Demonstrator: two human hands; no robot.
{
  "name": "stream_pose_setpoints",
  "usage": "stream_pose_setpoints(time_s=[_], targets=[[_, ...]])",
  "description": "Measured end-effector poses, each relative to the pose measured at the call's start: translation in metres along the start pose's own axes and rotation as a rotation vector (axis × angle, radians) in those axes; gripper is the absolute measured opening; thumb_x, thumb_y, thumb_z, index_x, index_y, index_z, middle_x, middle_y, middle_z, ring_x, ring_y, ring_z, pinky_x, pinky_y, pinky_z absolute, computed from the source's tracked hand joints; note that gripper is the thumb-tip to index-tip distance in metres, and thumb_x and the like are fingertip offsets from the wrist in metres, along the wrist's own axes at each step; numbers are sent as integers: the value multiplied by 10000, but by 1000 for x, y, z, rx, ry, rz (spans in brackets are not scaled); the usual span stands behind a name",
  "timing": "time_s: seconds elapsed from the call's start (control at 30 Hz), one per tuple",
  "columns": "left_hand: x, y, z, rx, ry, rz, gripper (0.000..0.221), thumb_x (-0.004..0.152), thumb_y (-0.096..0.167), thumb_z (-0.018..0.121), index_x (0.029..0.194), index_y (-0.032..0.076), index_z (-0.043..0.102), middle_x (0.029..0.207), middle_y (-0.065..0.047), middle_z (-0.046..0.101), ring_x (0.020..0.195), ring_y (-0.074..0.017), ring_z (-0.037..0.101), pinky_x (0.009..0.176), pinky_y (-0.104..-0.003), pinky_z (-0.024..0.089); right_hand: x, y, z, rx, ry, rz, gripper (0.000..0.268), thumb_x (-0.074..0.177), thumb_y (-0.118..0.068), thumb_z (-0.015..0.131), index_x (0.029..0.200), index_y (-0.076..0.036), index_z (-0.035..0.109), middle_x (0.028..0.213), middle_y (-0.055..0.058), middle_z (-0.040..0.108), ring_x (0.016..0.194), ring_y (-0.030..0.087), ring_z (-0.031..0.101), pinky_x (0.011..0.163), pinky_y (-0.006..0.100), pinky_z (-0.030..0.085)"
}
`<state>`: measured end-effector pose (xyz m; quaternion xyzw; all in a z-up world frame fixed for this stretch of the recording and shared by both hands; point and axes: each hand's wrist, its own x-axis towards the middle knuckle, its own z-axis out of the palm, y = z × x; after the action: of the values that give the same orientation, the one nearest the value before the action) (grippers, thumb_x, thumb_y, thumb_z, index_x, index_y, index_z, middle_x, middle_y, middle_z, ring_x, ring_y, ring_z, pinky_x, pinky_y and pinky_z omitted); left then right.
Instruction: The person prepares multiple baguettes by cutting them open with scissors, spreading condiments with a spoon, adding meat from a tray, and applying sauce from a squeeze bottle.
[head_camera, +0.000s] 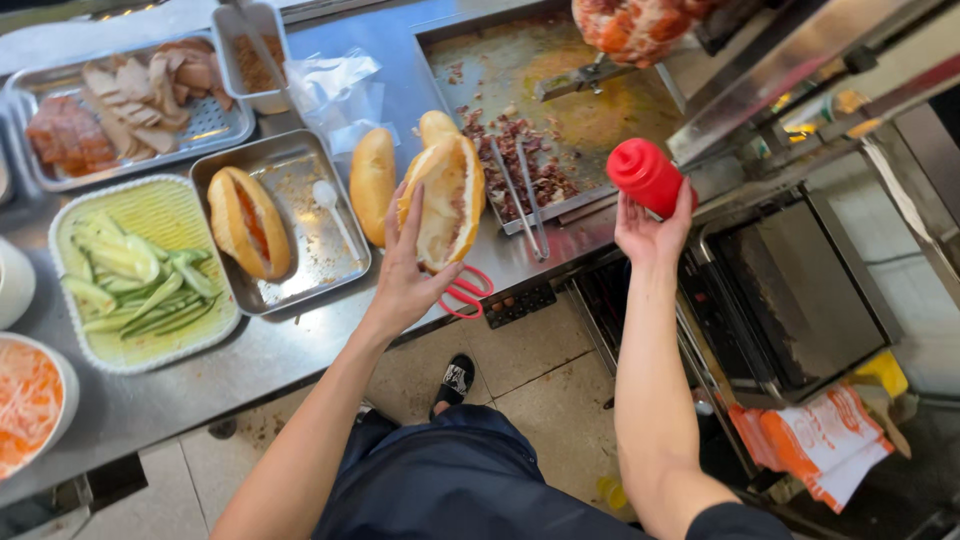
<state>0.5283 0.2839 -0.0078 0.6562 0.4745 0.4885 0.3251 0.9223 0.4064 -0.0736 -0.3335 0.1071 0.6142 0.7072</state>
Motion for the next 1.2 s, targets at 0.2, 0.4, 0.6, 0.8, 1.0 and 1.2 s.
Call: stream_pose_setpoints(time_s=[0.2, 0.4, 0.6, 0.8, 1.0, 1.2], targets=[[-5, -18, 5, 11, 61, -61, 1165, 725, 69, 883, 1651, 194, 188, 1688, -165, 129, 1557, -385, 269, 1259, -451, 346, -140, 68, 60, -564, -585, -363, 587, 1000, -269, 822, 1446, -55, 506, 1316, 105, 594, 1128, 229, 625, 959, 426, 562], [-18, -23, -3, -8, 135, -59, 1179, 719, 66, 893, 1652, 215, 187, 1700, -151, 128, 1562, -402, 272, 1248, -443, 372, -210, 143, 95, -1015, -894, -731, 613, 916, -9, 847, 1400, -108, 483, 1307, 57, 617, 1249, 191, 635, 1128, 363, 539], [-27, -29, -23, 23, 175, -65, 1203, 715, 87, 919, 1651, 233, 178, 1706, -145, 118, 1559, -420, 262, 1247, -463, 371, -231, 157, 87, -1309, -804, -669, 392, 911, 5, 872, 1211, -7, 619, 1119, 70, 688, 1015, 192, 680, 977, 363, 593], [-35, -31, -31, -27, 156, -86, 1264, 672, 114, 934, 1645, 254, 140, 1699, -144, 113, 1546, -429, 273, 1239, -463, 387, -221, 163, 118, -1152, -842, -905, 491, 986, 1, 887, 1358, -18, 565, 1291, 67, 647, 1189, 199, 651, 1100, 349, 556], [-26, -35, -41, -16, 186, -115, 1316, 634, 109, 958, 1642, 251, 124, 1680, -156, 133, 1533, -428, 278, 1248, -471, 357, -240, 161, 122, -1238, -830, -778, 535, 923, -10, 895, 1348, -25, 570, 1269, 68, 653, 1182, 207, 660, 1138, 387, 564], [-27, -30, -47, -9, 159, -76, 1317, 639, 134, 965, 1641, 238, 116, 1669, -181, 141, 1538, -433, 259, 1260, -486, 327, -190, 163, 122, -871, -536, -479, 517, 873, -184, 843, 1283, -50, 559, 1212, 94, 664, 1114, 270, 703, 918, 493, 633]])
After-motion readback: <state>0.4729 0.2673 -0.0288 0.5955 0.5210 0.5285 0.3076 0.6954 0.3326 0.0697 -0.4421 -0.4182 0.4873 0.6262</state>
